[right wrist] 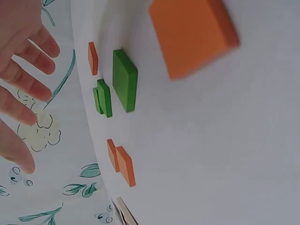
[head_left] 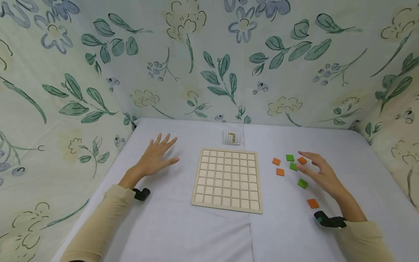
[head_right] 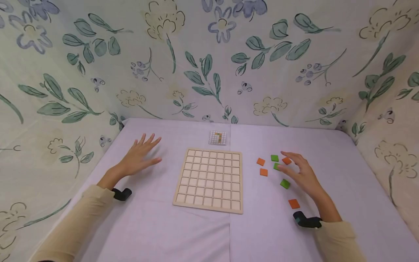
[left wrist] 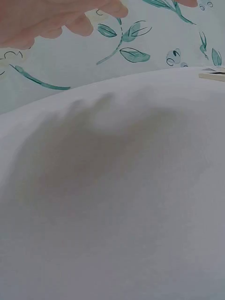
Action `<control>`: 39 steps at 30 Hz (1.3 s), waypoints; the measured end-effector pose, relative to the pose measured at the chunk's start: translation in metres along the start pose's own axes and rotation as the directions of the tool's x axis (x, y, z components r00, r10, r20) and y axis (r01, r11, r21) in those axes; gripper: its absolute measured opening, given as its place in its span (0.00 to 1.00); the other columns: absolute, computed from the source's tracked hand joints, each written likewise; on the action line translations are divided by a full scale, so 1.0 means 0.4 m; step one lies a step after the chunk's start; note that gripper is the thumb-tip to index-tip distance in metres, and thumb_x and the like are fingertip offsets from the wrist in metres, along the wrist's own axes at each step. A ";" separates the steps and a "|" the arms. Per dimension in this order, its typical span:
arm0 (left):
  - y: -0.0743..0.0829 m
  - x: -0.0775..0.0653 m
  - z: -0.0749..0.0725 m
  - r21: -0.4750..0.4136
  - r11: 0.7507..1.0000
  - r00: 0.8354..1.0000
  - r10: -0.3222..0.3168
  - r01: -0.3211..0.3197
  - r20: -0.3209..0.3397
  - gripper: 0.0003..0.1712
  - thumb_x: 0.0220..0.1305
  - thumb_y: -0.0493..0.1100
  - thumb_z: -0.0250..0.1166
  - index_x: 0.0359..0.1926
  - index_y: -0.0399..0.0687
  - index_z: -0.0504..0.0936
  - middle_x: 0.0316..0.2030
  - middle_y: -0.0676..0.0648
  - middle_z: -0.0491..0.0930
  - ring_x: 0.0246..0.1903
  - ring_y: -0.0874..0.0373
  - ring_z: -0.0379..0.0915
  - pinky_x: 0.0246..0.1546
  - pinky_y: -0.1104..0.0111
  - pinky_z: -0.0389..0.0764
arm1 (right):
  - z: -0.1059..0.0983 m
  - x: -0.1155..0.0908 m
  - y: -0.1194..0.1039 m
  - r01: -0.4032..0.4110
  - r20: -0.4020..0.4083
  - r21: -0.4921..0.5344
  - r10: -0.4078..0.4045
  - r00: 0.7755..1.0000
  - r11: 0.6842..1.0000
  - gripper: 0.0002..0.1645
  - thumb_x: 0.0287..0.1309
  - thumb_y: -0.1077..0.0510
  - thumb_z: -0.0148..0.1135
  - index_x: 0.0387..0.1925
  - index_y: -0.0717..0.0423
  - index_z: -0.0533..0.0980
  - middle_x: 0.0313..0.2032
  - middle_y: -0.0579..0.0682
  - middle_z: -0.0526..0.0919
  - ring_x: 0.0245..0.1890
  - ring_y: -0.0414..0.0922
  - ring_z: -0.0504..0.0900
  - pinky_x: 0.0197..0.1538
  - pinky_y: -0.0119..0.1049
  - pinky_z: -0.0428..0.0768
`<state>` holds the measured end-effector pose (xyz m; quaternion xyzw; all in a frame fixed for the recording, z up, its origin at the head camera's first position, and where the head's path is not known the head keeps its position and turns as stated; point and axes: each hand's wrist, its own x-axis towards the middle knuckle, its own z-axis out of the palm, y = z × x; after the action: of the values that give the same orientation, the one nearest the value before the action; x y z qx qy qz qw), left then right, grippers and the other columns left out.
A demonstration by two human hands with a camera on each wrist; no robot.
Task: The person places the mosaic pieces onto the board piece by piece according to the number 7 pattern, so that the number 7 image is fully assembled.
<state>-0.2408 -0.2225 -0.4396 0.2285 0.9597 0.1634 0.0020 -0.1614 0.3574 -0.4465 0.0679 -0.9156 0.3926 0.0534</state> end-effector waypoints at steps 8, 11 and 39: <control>0.041 0.013 0.041 0.005 0.996 0.996 0.089 -0.089 0.025 0.48 0.66 0.74 0.52 0.80 0.65 0.48 0.79 0.45 0.40 0.76 0.43 0.23 0.71 0.40 0.35 | 0.030 0.013 -0.020 0.038 0.058 0.067 -0.042 0.997 0.997 0.31 0.68 0.55 0.64 0.67 0.64 0.70 0.64 0.67 0.70 0.62 0.64 0.65 0.60 0.70 0.63; 0.053 0.019 0.060 0.017 0.992 0.991 0.122 -0.123 0.047 0.48 0.66 0.74 0.52 0.80 0.67 0.47 0.79 0.46 0.41 0.76 0.42 0.25 0.71 0.40 0.36 | 0.048 0.019 -0.018 0.033 0.067 0.066 -0.037 0.997 0.997 0.29 0.67 0.55 0.65 0.63 0.66 0.73 0.62 0.66 0.73 0.61 0.62 0.67 0.60 0.68 0.66; 0.096 0.022 0.111 0.024 0.982 0.950 0.174 -0.186 0.259 0.48 0.65 0.77 0.50 0.79 0.68 0.50 0.78 0.46 0.40 0.76 0.42 0.26 0.73 0.45 0.36 | 0.107 0.039 -0.006 0.106 0.083 -0.115 -0.097 0.992 0.988 0.20 0.51 0.64 0.76 0.46 0.69 0.83 0.47 0.64 0.80 0.52 0.63 0.76 0.54 0.60 0.73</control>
<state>-0.2283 -0.1724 -0.4687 0.3341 0.9303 0.1088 0.1052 -0.1783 0.3232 -0.4717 0.1260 -0.9342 0.3310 0.0420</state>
